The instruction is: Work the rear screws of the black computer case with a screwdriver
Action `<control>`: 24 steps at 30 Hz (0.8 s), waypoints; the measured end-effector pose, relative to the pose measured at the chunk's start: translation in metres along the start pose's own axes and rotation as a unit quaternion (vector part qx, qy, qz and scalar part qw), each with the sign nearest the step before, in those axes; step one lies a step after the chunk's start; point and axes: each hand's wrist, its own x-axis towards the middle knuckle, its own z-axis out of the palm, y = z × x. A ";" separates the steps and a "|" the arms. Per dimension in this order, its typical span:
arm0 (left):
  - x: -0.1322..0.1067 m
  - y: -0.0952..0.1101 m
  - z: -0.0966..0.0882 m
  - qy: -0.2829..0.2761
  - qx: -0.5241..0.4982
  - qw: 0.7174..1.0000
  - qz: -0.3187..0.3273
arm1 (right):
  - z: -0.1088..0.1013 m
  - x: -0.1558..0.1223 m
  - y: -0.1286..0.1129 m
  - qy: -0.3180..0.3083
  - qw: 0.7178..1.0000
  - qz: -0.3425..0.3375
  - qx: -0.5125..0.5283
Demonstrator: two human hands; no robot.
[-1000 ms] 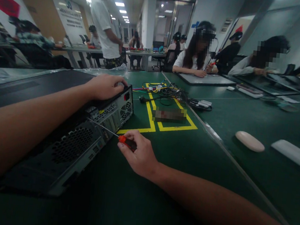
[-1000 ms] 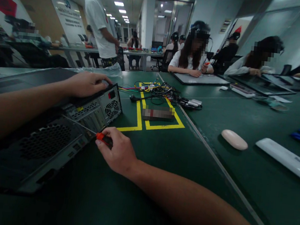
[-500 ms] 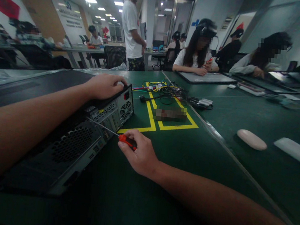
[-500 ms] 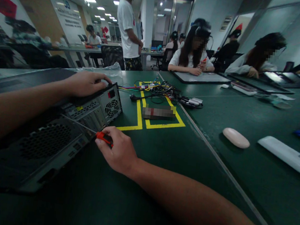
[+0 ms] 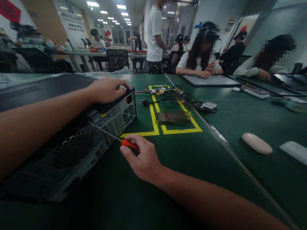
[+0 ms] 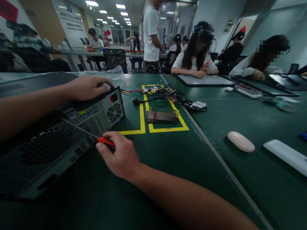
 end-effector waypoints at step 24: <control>0.008 -0.012 0.007 0.018 -0.036 0.999 0.015 | 0.000 0.000 -0.001 -0.009 0.999 0.034 0.001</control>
